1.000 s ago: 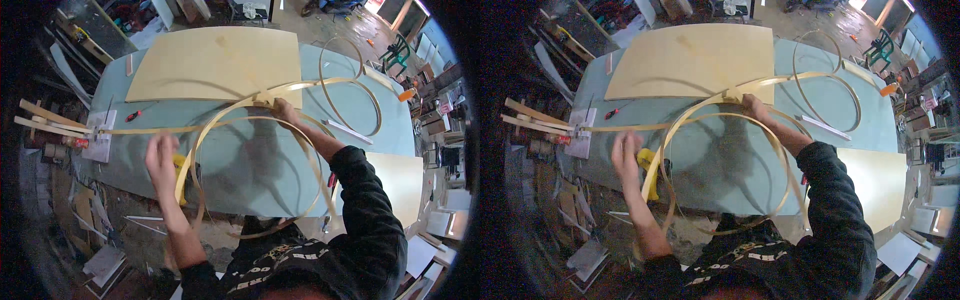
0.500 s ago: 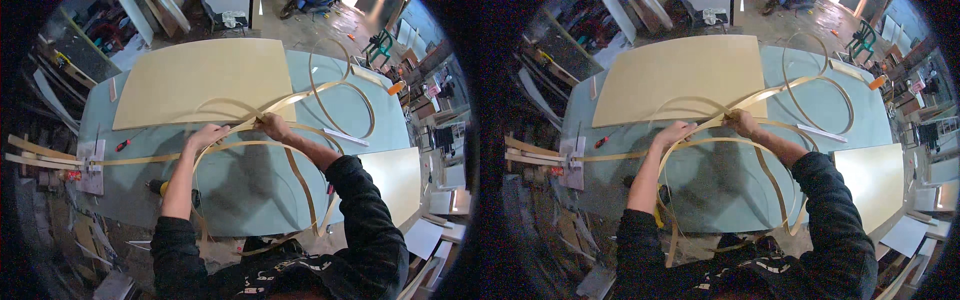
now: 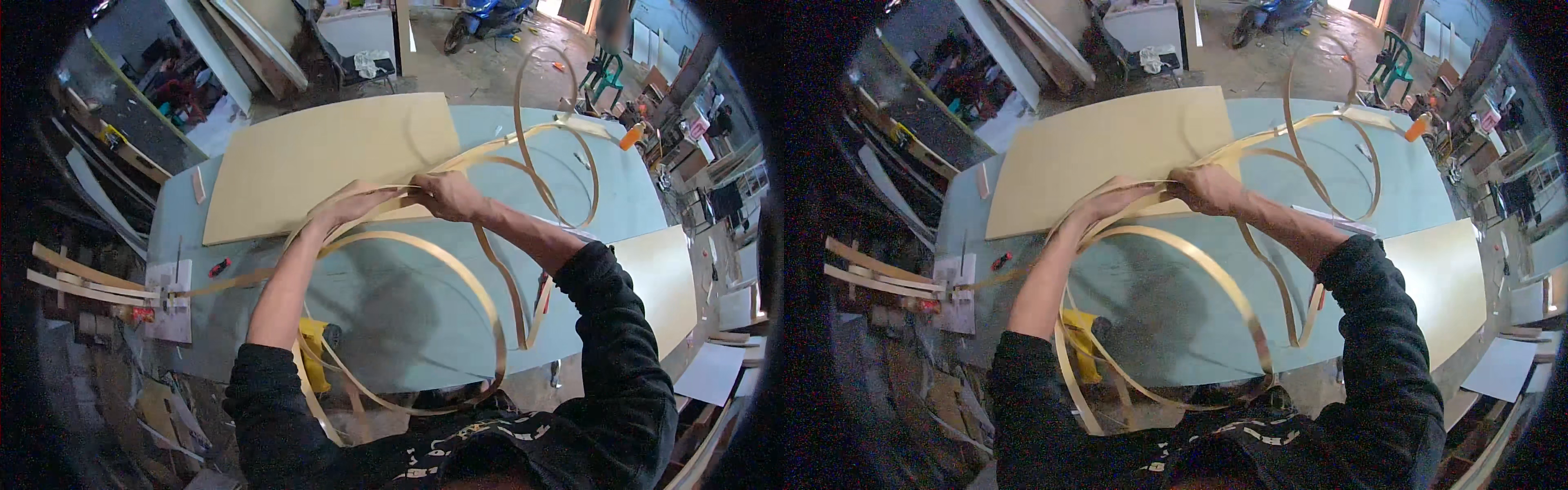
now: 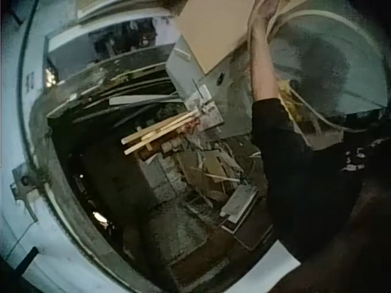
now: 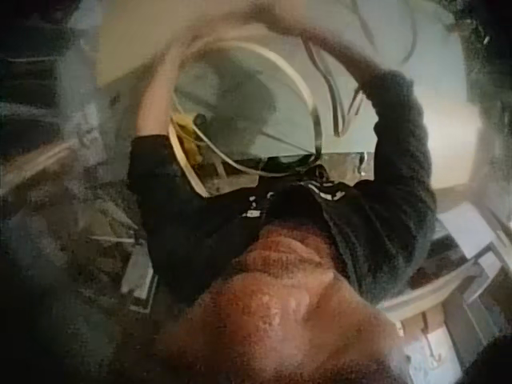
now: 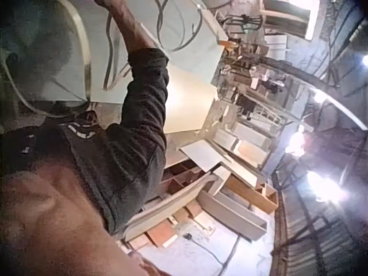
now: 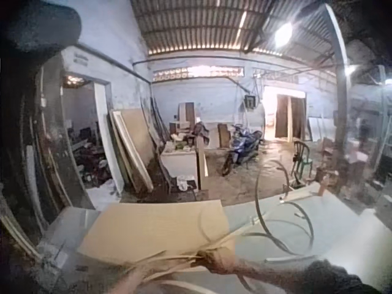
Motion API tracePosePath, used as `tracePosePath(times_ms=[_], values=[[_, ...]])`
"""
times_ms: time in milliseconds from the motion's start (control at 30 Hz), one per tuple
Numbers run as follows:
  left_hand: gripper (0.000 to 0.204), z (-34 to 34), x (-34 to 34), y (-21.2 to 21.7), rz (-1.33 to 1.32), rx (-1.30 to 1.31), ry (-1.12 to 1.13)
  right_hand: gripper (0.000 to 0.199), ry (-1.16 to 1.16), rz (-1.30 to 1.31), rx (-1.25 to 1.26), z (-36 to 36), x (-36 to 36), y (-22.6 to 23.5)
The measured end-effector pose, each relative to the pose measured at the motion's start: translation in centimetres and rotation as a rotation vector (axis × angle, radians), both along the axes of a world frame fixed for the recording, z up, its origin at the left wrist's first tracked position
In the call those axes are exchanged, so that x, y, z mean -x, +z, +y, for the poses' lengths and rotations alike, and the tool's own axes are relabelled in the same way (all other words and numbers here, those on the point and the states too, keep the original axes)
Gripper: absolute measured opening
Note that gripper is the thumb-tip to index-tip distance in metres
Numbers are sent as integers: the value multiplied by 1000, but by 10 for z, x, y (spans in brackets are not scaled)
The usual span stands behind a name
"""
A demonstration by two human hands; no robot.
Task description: The person applies adhesive from a bottle onto the surface of a flexible wood strip while holding a rectangular wood panel.
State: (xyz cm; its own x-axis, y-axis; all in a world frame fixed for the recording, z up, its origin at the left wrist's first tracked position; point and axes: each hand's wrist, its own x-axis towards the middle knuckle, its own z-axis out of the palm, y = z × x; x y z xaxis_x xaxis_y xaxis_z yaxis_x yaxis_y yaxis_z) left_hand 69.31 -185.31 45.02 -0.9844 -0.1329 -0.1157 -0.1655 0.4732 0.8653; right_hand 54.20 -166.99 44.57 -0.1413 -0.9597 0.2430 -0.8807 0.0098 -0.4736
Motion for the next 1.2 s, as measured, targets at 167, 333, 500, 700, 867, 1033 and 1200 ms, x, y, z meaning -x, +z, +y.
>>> tracePosePath(times_ms=[167,333,500,700,867,1033,1200], values=[[51,-29,6,18,-66,70,193,21,-87,108,18,2,8,29],[57,-137,-70,3,-45,467,516,19,-263,133,52,52,52,72],[66,-219,-120,33,-179,727,1010,19,-463,225,52,148,144,106],[79,-324,-230,115,-30,779,1493,23,-814,527,35,350,326,135],[86,-320,-269,125,30,505,1807,29,-1143,977,-164,583,369,218],[79,-281,-215,139,78,294,1867,43,-1598,647,-358,626,317,160],[72,-336,-229,39,95,324,1829,34,-1389,803,-188,693,308,265]])
